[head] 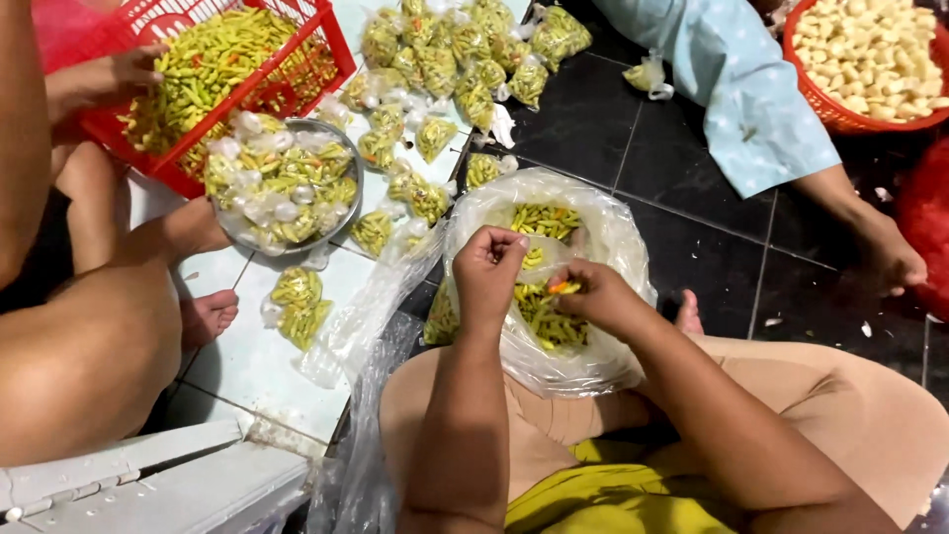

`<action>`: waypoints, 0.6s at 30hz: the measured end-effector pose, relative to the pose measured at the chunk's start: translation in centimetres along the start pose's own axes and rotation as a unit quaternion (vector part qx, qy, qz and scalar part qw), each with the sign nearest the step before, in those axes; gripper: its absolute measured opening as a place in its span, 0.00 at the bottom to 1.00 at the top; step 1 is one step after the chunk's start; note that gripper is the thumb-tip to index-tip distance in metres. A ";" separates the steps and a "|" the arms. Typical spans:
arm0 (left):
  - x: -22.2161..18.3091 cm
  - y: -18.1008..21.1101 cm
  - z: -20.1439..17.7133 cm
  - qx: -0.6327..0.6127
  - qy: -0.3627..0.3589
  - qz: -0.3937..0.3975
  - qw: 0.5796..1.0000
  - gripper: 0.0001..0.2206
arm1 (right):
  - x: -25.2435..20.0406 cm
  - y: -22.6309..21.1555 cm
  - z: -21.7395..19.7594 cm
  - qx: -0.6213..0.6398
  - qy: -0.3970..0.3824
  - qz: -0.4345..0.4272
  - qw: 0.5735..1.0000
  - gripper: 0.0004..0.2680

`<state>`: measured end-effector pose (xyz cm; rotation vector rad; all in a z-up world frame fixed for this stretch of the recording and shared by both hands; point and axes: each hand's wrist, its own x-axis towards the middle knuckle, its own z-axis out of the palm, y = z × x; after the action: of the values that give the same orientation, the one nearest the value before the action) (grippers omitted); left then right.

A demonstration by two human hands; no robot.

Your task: The person places small chili peppers into small plastic bags, sometimes using a small plastic cup for measurement, and ties the bags closed while sitting on the floor.

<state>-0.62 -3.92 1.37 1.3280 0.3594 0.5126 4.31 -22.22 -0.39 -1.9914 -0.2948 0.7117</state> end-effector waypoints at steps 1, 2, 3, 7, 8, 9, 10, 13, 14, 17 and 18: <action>0.0 0.1 0.2 0.014 0.004 -0.001 1.000 0.02 | 0.1 -0.4 -0.8 0.054 0.021 0.006 0.998 0.11; -0.1 0.3 0.4 0.028 0.009 -0.001 1.000 0.01 | 0.1 -0.8 -1.6 0.108 0.041 0.012 0.993 0.11; -0.1 0.1 0.4 0.029 0.008 -0.003 1.000 0.01 | -0.5 -2.3 -2.2 0.109 0.042 0.013 0.993 0.11; -0.1 -0.2 0.6 0.036 -0.013 0.003 0.999 0.03 | -2.1 -7.5 -4.3 0.066 0.084 -0.038 0.994 0.09; -0.2 -0.1 0.6 0.047 -0.018 0.005 0.999 0.03 | -2.5 -8.5 -4.7 0.014 0.094 -0.064 0.993 0.08; -0.3 -0.4 0.6 0.048 -0.018 0.003 0.999 0.03 | -2.6 -9.4 -4.5 0.015 0.093 -0.062 0.994 0.08; -0.3 -0.6 0.6 0.048 -0.026 0.007 0.999 0.04 | -2.7 -10.4 -4.3 -0.016 0.094 -0.083 0.992 0.08; -0.4 -0.4 0.9 0.047 -0.040 0.002 0.998 0.04 | -2.5 -12.5 -3.9 -0.140 0.084 -0.124 0.979 0.07; -0.4 -0.2 1.0 0.049 -0.042 -0.009 0.998 0.04 | -2.3 -12.9 -3.6 -0.231 0.069 -0.143 0.960 0.07; -0.1 -0.7 0.9 0.044 -0.038 -0.025 0.998 0.04 | -2.3 -13.3 -2.8 -0.303 0.034 -0.123 0.944 0.06; -0.2 -0.6 0.8 0.044 -0.037 -0.027 0.998 0.04 | -2.2 -13.2 -2.7 -0.303 0.033 -0.121 0.945 0.06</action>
<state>-0.26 -4.79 0.96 1.4154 0.3582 0.4046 5.28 -18.54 12.75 -2.4890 -0.7793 0.4189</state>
